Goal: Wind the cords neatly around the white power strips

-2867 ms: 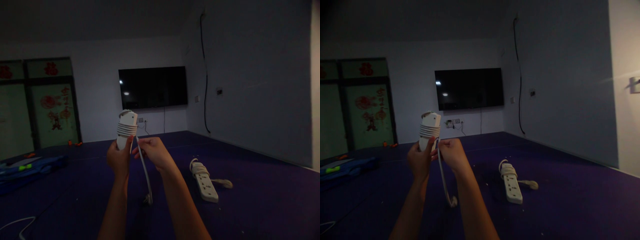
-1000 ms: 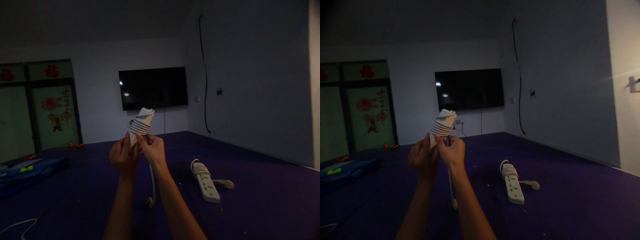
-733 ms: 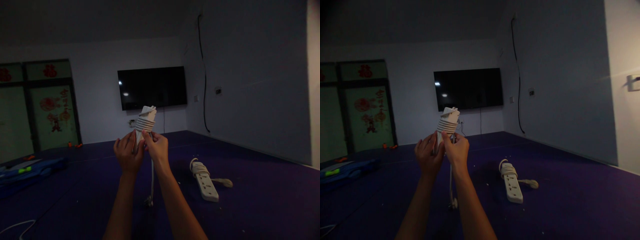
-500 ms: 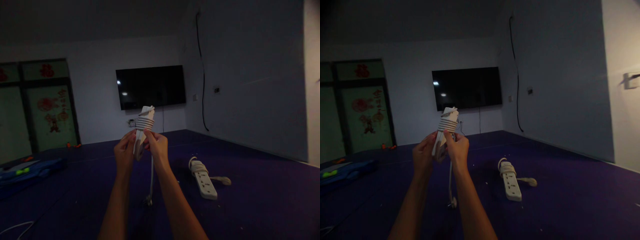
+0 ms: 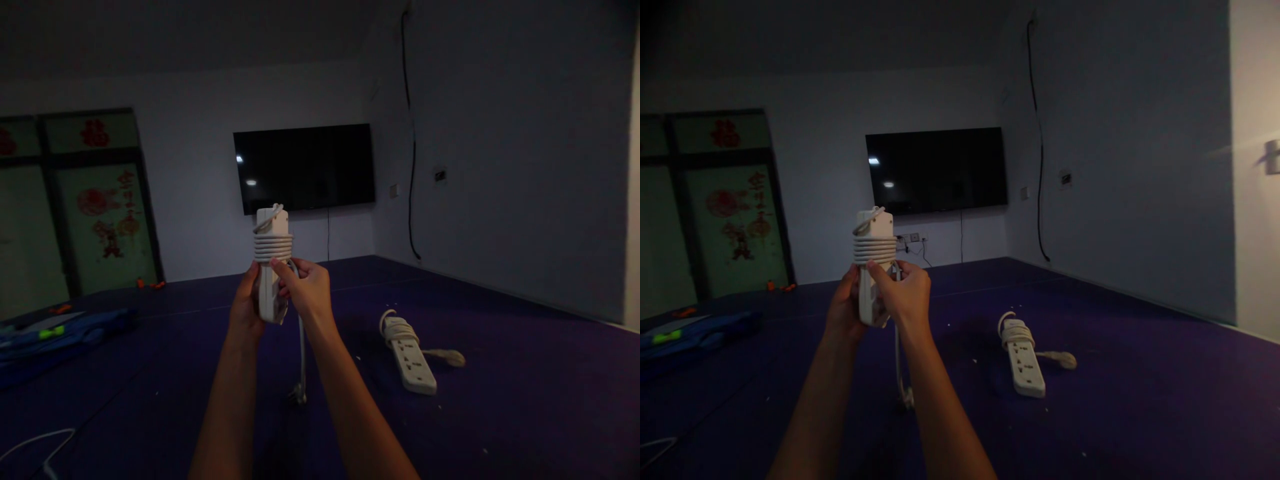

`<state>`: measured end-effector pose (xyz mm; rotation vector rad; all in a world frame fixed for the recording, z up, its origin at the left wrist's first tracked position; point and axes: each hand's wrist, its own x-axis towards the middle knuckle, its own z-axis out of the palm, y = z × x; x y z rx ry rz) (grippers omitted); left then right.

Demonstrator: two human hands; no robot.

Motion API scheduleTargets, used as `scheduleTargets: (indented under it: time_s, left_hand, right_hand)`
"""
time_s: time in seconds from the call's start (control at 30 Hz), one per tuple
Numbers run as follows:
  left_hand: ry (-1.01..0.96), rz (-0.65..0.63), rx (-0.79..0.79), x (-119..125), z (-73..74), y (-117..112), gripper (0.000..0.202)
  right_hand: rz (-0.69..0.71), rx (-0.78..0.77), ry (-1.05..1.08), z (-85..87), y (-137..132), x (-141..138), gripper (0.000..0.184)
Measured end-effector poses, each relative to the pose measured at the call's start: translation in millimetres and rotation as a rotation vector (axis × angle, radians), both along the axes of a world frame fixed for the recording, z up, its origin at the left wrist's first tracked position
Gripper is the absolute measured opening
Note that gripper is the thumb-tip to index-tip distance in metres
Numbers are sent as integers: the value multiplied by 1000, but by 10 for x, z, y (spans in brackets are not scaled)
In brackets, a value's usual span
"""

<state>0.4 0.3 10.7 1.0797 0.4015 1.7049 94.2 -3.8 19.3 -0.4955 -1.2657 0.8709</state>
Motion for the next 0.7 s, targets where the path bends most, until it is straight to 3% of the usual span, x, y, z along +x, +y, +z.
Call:
scheduleTargets:
  time_s: [0.3, 0.5, 0.7]
  left_hand:
    - [120, 44, 11, -57, -39, 55, 49]
    - [137, 159, 51, -169, -95, 116, 52]
    - [156, 261, 97, -221, -109, 125, 58]
  right_hand:
    - [9, 38, -38, 34, -47, 39, 37]
    - [214, -21, -24, 75, -118, 110, 33]
    - [191, -143, -176, 114, -162, 284, 21]
